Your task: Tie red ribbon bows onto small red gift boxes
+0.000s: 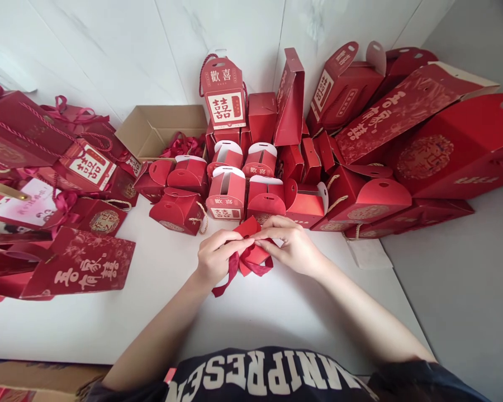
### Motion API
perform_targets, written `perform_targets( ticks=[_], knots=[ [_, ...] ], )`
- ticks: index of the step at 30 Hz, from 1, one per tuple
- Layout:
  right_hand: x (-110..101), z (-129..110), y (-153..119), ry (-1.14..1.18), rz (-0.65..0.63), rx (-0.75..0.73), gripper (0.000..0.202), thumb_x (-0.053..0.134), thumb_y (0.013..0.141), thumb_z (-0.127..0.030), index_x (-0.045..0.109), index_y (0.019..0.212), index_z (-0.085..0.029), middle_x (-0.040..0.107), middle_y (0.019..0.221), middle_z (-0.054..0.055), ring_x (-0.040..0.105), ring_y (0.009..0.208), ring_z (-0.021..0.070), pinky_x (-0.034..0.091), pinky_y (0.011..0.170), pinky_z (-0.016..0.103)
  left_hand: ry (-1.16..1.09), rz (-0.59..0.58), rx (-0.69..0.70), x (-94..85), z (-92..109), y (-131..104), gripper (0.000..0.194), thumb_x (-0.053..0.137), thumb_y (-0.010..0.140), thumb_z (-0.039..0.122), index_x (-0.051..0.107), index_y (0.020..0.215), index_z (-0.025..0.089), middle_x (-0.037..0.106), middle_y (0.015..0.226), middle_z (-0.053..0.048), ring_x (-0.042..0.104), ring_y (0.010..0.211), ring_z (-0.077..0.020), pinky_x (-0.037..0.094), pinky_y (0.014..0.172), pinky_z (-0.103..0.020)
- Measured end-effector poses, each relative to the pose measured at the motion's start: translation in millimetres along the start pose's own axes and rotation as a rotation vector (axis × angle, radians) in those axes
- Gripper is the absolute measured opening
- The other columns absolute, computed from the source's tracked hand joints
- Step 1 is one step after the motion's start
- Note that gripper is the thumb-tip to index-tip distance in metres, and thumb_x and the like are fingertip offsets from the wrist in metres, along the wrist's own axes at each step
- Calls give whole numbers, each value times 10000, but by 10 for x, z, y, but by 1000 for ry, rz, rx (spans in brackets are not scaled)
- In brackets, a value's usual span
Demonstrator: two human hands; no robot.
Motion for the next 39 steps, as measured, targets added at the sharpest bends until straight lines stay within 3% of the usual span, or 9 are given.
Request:
perform_targets(
  ticks=[10,15,18,20,24,29,34,37,39],
  knots=[
    [-15,-150,14,-334,93,-170,115,577,893,-133,644,961,-198,668,901,46,597,821,198,415,758,359,12,18,-9,19,23,-5,301,729,780,34,743,1009,229,681,816,5,596,657,-98,507,610,-242],
    [38,-86,23,-178,-26,-74,225,592,838,-139,599,1051,-212,634,1034,64,586,958,228,448,834,376,21,16,22,13,39,-3,262,717,800,53,739,998,223,679,809,2,609,673,-104,512,618,-242],
    [15,-54,22,-195,52,-75,141,564,844,-126,596,943,-221,625,975,54,583,941,230,435,825,383,37,1,64,10,57,4,248,704,817,61,734,1010,212,686,828,-13,628,708,-118,519,635,-251],
    [-2,-46,23,-219,80,-65,191,559,818,-106,581,968,-223,632,1018,62,578,986,248,423,842,401,44,-5,73,10,62,7,232,698,822,66,733,1005,205,685,814,-15,625,698,-119,513,625,-252],
    [22,-67,38,-196,-23,-66,230,582,796,-128,559,1000,-233,630,1112,66,568,1040,257,417,886,414,63,-11,88,14,76,17,213,701,825,89,732,997,210,684,807,-11,619,682,-116,507,608,-247],
    [-27,-112,55,-298,50,-62,193,558,794,-104,525,931,-234,652,1083,72,569,1021,272,399,898,439,67,-28,121,14,111,53,232,717,800,68,727,999,187,675,800,-24,609,678,-123,495,597,-250],
    [7,-121,54,-246,-59,-76,240,566,813,-141,524,1028,-239,641,1150,79,569,1066,271,392,998,474,77,-37,142,10,129,72,208,702,824,87,720,998,199,676,811,-19,618,706,-122,515,625,-249],
    [-3,-109,51,-308,0,-103,163,535,824,-111,517,934,-230,665,1057,70,589,1016,254,328,1084,503,80,-36,136,12,120,62,200,683,839,87,719,998,205,677,810,-16,614,698,-116,509,613,-245],
    [-42,-98,48,-258,61,-77,183,529,806,-84,506,914,-230,667,982,58,590,976,247,360,1050,488,78,-33,131,11,115,60,187,674,848,92,721,986,210,678,809,-15,608,683,-114,495,594,-244]
  ],
)
Point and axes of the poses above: each hand's wrist, its own y-axis towards the middle knuckle, its own x-axis out of the palm, z = x × y, the point moved 4 cm from there along y, towards the middle knuckle
